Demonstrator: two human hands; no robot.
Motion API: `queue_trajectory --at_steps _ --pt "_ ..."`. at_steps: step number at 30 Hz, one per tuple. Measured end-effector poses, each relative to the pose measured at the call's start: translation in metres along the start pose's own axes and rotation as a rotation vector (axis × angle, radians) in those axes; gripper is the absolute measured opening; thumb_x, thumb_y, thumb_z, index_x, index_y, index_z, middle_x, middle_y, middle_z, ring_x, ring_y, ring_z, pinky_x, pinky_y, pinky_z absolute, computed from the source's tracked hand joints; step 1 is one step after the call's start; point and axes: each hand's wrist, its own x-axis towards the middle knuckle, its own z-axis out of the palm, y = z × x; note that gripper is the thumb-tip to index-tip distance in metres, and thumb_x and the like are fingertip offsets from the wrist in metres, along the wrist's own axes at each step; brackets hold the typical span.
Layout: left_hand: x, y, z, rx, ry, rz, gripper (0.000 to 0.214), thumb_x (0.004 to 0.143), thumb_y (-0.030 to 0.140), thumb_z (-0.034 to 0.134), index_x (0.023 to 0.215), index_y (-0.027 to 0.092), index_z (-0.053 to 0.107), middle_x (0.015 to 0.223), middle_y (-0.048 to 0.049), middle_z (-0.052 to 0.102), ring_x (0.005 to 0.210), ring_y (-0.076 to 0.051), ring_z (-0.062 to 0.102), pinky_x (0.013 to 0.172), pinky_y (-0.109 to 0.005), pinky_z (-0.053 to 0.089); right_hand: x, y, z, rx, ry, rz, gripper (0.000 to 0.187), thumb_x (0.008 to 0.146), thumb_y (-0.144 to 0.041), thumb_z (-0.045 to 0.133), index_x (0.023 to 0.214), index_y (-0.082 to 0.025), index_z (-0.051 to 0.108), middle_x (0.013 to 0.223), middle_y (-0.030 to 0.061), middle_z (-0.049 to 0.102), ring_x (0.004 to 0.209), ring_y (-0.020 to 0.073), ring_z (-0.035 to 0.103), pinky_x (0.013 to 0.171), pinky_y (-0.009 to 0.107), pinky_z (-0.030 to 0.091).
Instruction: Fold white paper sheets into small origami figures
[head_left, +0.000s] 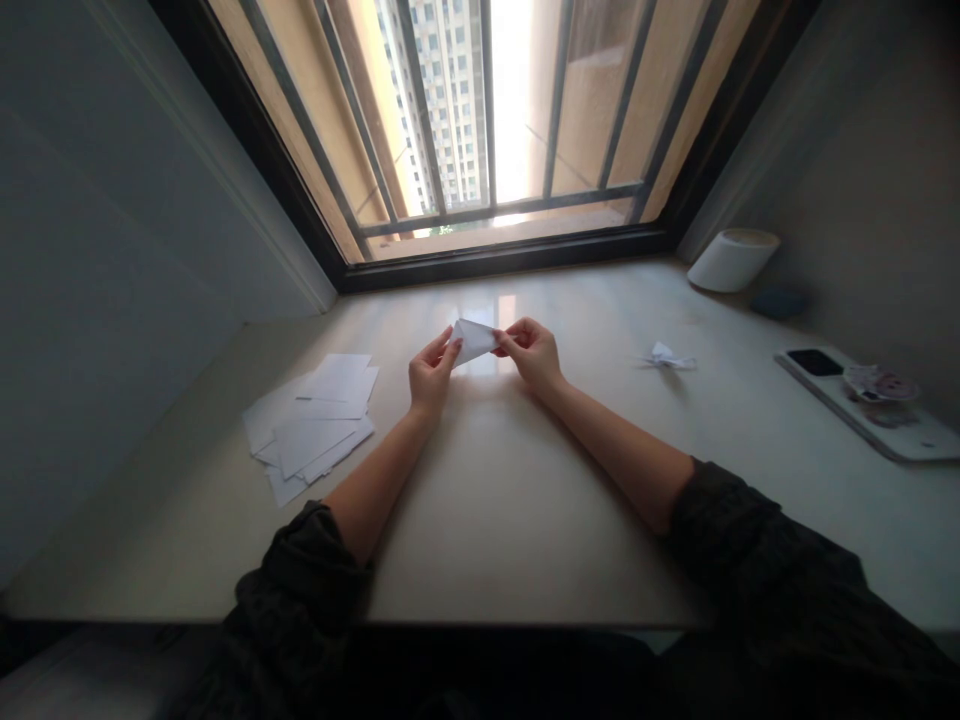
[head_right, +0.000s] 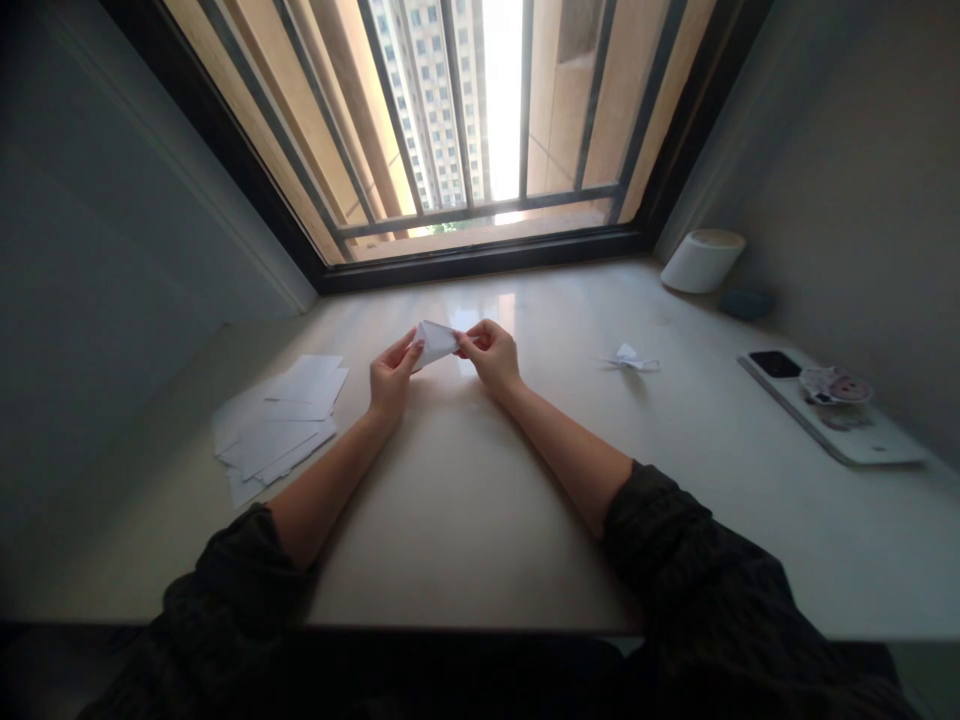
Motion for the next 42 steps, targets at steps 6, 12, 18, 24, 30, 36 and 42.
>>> queue_trajectory --at_steps 6,12,18,24,30,36,42 --pt "0.003 -0.003 0.002 -0.073 0.018 0.069 0.046 0.064 0.032 0.082 0.107 0.017 0.073 0.094 -0.0063 0.076 0.087 -0.019 0.070 0.085 -0.031 0.054 0.001 0.006 -0.001 0.000 -0.116 -0.050 0.046 0.069 -0.049 0.074 0.107 -0.024 0.064 0.081 0.0000 0.072 0.066 0.0142 0.066 0.068 0.030 0.056" --pt "-0.008 0.006 0.007 -0.031 -0.026 0.068 0.035 0.065 0.025 0.083 0.098 0.020 0.076 0.099 -0.0054 0.075 0.096 -0.021 0.069 0.093 -0.032 0.052 -0.002 0.009 0.001 -0.150 -0.108 -0.108 0.040 0.073 -0.047 0.071 0.105 -0.023 0.074 0.101 0.0048 0.075 0.090 0.0210 0.069 0.083 0.034 0.055" --pt "-0.008 0.003 0.006 0.026 -0.048 0.081 0.039 0.066 0.030 0.082 0.103 0.021 0.075 0.095 -0.0048 0.076 0.090 -0.020 0.070 0.087 -0.031 0.054 -0.005 0.005 0.001 -0.208 -0.051 -0.138 0.036 0.075 -0.048 0.070 0.100 -0.024 0.077 0.089 0.0032 0.076 0.072 0.0180 0.066 0.069 0.031 0.053" --pt "-0.006 0.000 0.004 0.054 -0.077 0.120 0.041 0.067 0.035 0.081 0.105 0.020 0.074 0.089 -0.0042 0.076 0.082 -0.018 0.069 0.080 -0.029 0.054 -0.006 0.004 0.001 -0.238 -0.056 -0.190 0.031 0.080 -0.046 0.066 0.102 -0.026 0.076 0.089 0.0019 0.076 0.073 0.0177 0.066 0.070 0.030 0.052" --pt "-0.009 0.002 0.005 0.055 -0.115 0.104 0.040 0.069 0.037 0.079 0.105 0.021 0.074 0.086 -0.0045 0.075 0.077 -0.018 0.069 0.076 -0.028 0.053 -0.007 0.003 0.000 -0.208 -0.094 -0.221 0.026 0.083 -0.042 0.063 0.099 -0.027 0.076 0.095 0.0014 0.076 0.084 0.0199 0.069 0.078 0.032 0.053" --pt "-0.006 -0.001 0.005 0.049 -0.128 0.132 0.037 0.070 0.038 0.079 0.101 0.020 0.075 0.089 -0.0052 0.076 0.079 -0.018 0.069 0.076 -0.028 0.053 -0.006 0.003 0.000 -0.236 -0.128 -0.211 0.025 0.084 -0.040 0.062 0.098 -0.026 0.076 0.095 0.0018 0.076 0.086 0.0199 0.069 0.078 0.032 0.053" --pt "-0.001 -0.007 0.002 0.065 -0.148 0.173 0.038 0.071 0.039 0.077 0.103 0.018 0.073 0.089 -0.0061 0.075 0.077 -0.016 0.069 0.072 -0.026 0.053 -0.005 0.006 0.000 -0.271 -0.125 -0.219 0.028 0.082 -0.042 0.064 0.099 -0.023 0.076 0.088 0.0030 0.076 0.076 0.0172 0.067 0.069 0.029 0.052"
